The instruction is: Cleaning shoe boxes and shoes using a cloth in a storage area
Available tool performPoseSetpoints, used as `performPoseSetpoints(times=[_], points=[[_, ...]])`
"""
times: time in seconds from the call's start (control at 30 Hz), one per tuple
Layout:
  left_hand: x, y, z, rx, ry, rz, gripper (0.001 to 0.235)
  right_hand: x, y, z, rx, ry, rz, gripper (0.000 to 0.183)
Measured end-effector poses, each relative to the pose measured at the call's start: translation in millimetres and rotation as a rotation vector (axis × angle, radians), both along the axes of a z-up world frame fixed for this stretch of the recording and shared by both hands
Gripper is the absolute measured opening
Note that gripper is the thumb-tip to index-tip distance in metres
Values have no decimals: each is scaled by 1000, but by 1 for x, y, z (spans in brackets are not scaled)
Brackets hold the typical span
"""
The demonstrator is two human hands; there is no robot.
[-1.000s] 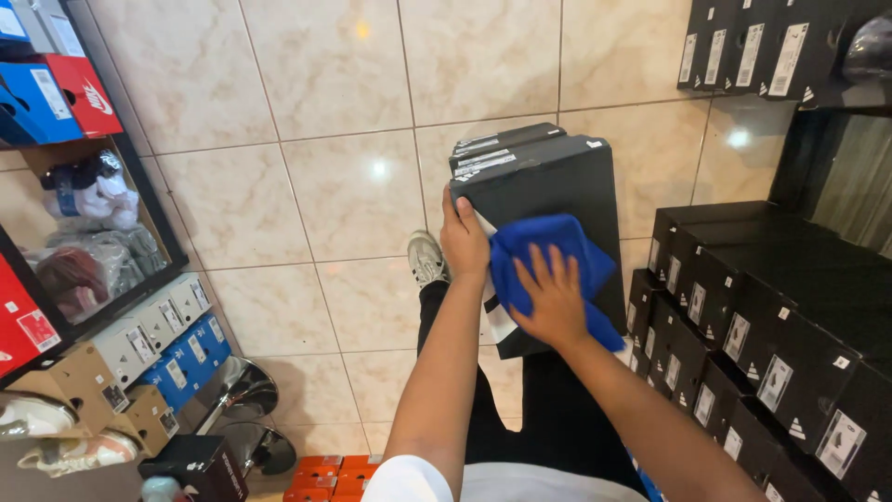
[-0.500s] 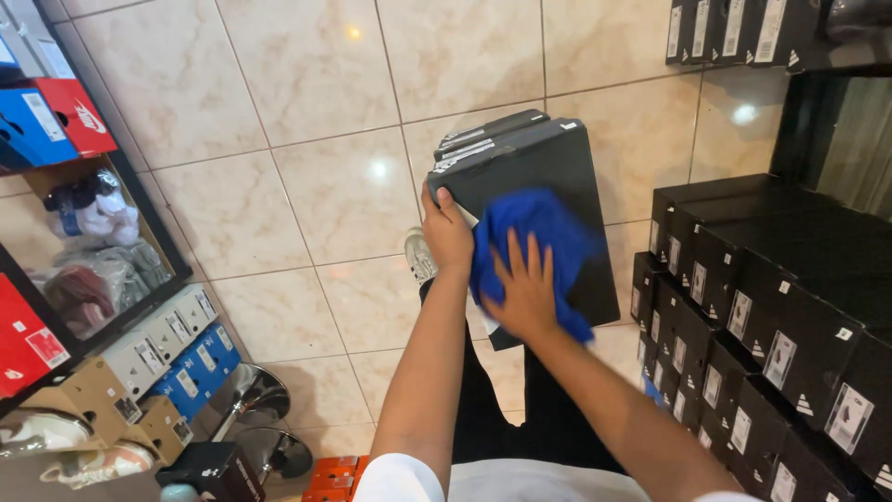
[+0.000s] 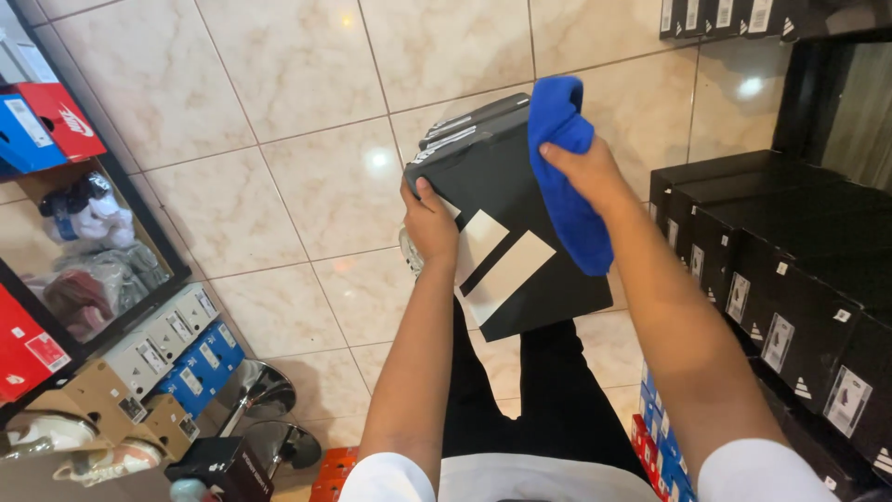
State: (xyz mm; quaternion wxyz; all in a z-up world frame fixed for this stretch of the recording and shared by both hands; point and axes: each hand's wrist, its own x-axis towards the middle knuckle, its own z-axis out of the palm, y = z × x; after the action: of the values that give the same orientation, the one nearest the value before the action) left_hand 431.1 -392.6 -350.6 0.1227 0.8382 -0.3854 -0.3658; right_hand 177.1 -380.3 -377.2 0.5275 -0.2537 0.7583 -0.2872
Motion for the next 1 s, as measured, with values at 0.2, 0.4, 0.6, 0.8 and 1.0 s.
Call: performPoseSetpoints(times=[0.2, 0.4, 0.6, 0.8, 1.0], points=[[7, 2, -10, 20, 20, 48, 55, 14, 165, 46, 222, 85, 19, 73], [-1, -1, 4, -31, 48, 87, 52, 41, 254, 2, 224, 166, -613, 63], [27, 21, 17, -209, 245, 127, 60, 22, 138, 57, -113, 158, -921, 58], [75, 7, 50, -292, -9, -393, 65, -65, 91, 9, -340, 34, -668, 69], [57, -34, 29, 170, 191, -373, 74, -42, 108, -4, -51, 173, -476, 70]])
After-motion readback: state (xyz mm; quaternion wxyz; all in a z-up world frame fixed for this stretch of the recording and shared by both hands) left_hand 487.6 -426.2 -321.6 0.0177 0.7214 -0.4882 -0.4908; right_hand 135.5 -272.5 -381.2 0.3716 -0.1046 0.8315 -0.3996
